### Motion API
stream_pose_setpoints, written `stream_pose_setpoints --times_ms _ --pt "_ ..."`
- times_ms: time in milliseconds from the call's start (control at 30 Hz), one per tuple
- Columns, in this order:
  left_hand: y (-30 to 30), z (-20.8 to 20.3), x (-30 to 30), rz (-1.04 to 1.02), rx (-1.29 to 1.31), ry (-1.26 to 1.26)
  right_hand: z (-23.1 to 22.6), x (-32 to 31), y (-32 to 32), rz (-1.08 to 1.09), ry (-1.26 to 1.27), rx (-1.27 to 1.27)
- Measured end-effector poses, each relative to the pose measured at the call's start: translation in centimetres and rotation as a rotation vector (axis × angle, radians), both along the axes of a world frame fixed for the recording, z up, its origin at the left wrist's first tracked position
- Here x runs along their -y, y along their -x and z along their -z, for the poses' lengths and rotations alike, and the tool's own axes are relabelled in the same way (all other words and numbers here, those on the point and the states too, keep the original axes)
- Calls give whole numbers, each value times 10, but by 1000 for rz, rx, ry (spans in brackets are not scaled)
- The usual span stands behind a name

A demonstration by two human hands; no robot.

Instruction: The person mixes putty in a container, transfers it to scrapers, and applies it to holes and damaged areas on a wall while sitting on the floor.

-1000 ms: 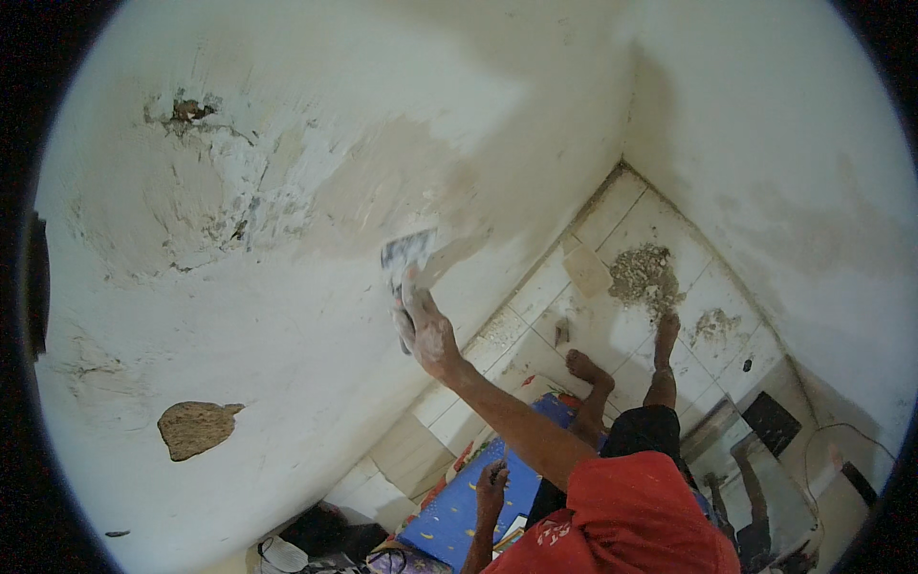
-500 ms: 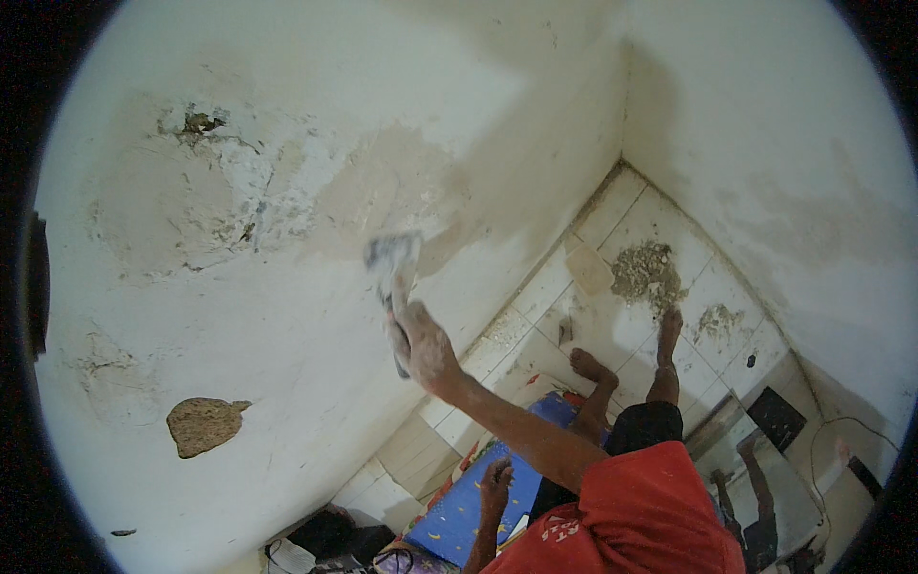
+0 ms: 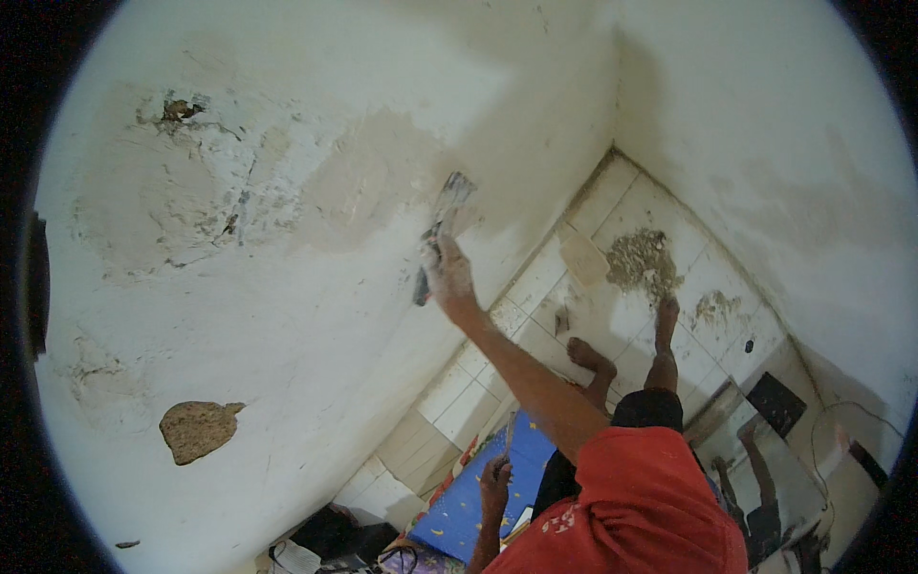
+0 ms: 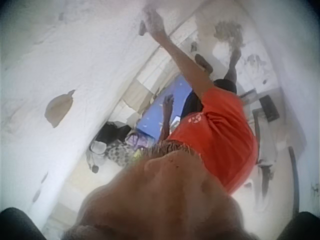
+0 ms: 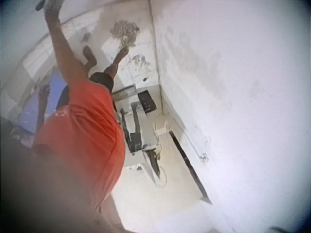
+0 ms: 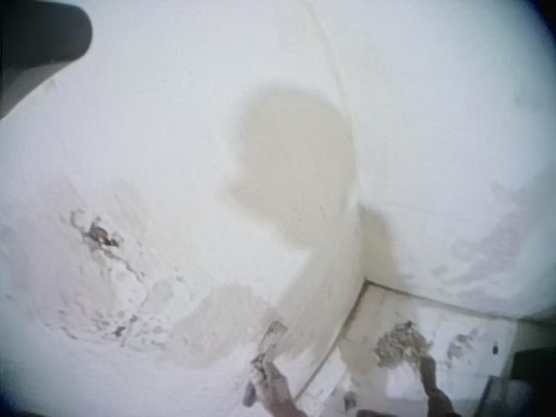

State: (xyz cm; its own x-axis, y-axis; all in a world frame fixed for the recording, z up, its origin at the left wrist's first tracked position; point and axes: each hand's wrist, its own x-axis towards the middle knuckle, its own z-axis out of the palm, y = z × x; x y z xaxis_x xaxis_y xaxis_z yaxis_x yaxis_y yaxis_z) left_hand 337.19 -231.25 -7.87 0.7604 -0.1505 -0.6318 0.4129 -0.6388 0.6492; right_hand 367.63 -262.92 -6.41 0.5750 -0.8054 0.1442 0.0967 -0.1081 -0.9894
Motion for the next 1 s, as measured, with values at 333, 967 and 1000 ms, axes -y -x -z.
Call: stream_pose_setpoints --times_ms 333,967,1000 --pt "-14 -5 -6 14 40 -23 -19 -49 86 -375 -637 -4" --pt "-26 -29 17 52 46 -31 -70 6 66 -293 -659 66" --pt "-24 -31 17 50 48 -33 -76 30 55 -331 -742 43"
